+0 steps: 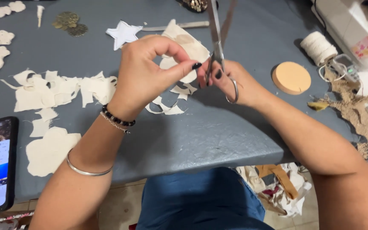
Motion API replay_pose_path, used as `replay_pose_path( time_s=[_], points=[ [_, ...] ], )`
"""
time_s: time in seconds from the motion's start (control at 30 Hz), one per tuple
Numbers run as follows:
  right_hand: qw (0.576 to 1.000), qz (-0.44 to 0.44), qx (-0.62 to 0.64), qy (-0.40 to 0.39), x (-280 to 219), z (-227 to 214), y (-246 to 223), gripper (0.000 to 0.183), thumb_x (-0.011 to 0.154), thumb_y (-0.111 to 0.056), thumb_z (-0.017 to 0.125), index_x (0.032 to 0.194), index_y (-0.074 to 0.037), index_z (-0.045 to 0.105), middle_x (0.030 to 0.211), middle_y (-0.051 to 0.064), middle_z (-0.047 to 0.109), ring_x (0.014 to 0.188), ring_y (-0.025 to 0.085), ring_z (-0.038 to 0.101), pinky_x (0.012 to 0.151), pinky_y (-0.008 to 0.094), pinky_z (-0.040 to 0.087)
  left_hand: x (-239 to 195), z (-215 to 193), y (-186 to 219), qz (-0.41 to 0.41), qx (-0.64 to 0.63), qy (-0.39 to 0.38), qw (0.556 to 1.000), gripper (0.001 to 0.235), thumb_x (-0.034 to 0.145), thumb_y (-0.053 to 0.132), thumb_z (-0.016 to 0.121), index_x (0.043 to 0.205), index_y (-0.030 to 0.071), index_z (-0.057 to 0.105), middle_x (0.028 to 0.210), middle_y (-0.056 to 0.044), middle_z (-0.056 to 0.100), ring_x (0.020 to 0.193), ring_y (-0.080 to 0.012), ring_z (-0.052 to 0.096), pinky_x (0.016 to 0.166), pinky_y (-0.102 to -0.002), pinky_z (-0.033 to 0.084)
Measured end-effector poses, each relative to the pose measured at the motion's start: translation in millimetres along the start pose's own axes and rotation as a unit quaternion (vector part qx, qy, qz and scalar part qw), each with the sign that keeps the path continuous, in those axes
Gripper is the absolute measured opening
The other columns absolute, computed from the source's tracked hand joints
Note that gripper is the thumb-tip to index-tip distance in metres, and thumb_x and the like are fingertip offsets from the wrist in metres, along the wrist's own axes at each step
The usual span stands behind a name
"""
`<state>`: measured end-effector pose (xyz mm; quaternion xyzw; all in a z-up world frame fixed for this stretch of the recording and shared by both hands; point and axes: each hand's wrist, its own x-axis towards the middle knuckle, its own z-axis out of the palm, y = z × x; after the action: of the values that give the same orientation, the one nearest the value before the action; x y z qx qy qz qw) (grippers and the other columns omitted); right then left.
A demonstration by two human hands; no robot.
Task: Cutting out flower shapes from a piece of white fabric using scissors.
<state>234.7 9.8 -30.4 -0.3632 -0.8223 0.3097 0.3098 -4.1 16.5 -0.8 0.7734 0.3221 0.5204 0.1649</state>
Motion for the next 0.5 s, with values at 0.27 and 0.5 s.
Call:
replay_pose_path(
  time_s=[0.27, 0.5],
  points=[
    [0.978, 0.057, 0.179, 0.093, -2.8, -2.7, 0.8, 0.021, 0.096, -0.018, 0.070, 0.114, -0.008, 0.064, 0.092, 0.000, 0.071, 0.083, 0.008, 0.066, 0.074, 0.021, 0.049, -6.2, 12.1, -13.0, 0.055, -0.005, -0.144, 0.988, 0.018, 0.087, 0.015, 0.088, 0.084, 0.019, 0.070, 0.085, 0.008, 0.070, 0.081, -0.0116, 0.065, 0.076, -0.026, 0.046],
    [0.978, 0.070, 0.172, 0.097, -2.3, -2.0, 10.3, 0.011, 0.095, -0.021, 0.073, 0.095, -0.014, 0.065, 0.078, -0.008, 0.061, 0.069, 0.001, 0.050, 0.062, 0.019, 0.037, -2.0, 5.7, -4.5, -0.004, -0.048, -0.161, 0.986, 0.013, 0.089, 0.004, 0.071, 0.091, 0.017, 0.073, 0.093, 0.005, 0.070, 0.089, -0.0097, 0.064, 0.074, -0.024, 0.049]
  ],
)
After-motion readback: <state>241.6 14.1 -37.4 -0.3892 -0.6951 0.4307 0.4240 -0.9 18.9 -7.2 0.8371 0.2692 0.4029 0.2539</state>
